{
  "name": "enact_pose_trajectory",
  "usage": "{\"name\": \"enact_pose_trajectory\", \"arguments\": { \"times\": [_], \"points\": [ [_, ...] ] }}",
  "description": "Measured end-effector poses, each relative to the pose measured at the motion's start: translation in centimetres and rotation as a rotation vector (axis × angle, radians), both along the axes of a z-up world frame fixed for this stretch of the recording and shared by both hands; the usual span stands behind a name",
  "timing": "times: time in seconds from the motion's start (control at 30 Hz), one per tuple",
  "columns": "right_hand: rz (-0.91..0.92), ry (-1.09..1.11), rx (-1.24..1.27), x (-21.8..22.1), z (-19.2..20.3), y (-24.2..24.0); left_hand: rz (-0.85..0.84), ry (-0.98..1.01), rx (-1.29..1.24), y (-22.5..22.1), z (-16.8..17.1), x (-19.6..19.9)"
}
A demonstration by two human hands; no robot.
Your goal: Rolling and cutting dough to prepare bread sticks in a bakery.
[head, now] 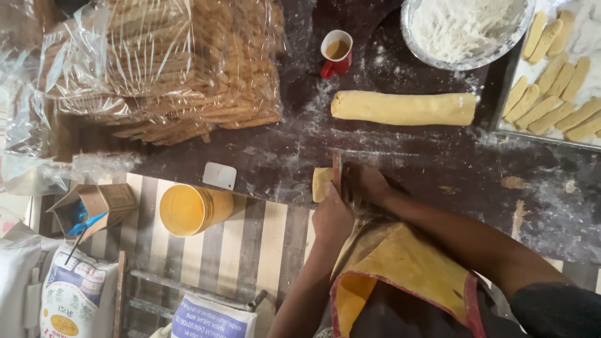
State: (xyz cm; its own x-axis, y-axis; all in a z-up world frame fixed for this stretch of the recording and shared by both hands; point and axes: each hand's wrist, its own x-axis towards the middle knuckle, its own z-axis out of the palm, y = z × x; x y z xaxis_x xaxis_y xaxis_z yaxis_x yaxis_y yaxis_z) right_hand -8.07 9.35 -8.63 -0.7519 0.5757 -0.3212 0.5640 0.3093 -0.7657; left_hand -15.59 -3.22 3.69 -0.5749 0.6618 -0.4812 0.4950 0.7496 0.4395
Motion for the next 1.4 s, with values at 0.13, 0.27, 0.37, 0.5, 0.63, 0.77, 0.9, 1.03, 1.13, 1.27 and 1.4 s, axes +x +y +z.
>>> {"name": "enact_pose_trajectory", "arguments": {
  "times": [0.13,0.27,0.37,0.5,0.63,0.77,0.9,1.03,1.13,1.27,1.4],
  "points": [
    [0.009,0.085,0.075,0.0,2.8,-0.4,0.03,-0.04,0.118,2.6,-3.1,-1.6],
    [0.135,-0.076,-0.134,0.1,3.2,0.7,0.001,0.044,0.319,3.1,-2.4,-2.0],
    [0.138,0.242,0.263,2.3,-8.4,1.4,0.04,0.025,0.271,1.3,-2.9,-1.0],
    [-0.039,0.103,0.171,2.2,-6.2,0.9,0.226,-0.114,0.249,-1.4,1.8,0.9],
    [-0.14,0.241,0.131,5.2,-0.6,1.2,0.095,0.048,0.66,-3.9,-3.3,2.0],
    [-0.124,0.187,0.006,10.0,2.9,2.8,0.181,0.022,0.406,-3.8,-6.3,3.1],
    [-0.258,0.282,0.235,18.4,2.6,5.4,0.134,0.025,0.294,-1.8,-6.2,6.2],
    [-0.366,0.066,0.314,26.8,9.3,12.0,0.089,-0.088,0.5,1.4,-2.1,10.9],
    [-0.479,-0.05,0.398,31.7,12.6,17.3,0.157,-0.17,0.252,2.9,-0.1,14.4],
    [-0.59,0.047,0.626,35.2,10.4,24.1,0.133,-0.177,0.34,3.1,-1.7,17.4],
    [-0.538,0.171,0.685,34.0,7.0,26.3,0.148,-0.177,0.484,2.3,-1.8,19.4]
  ]
}}
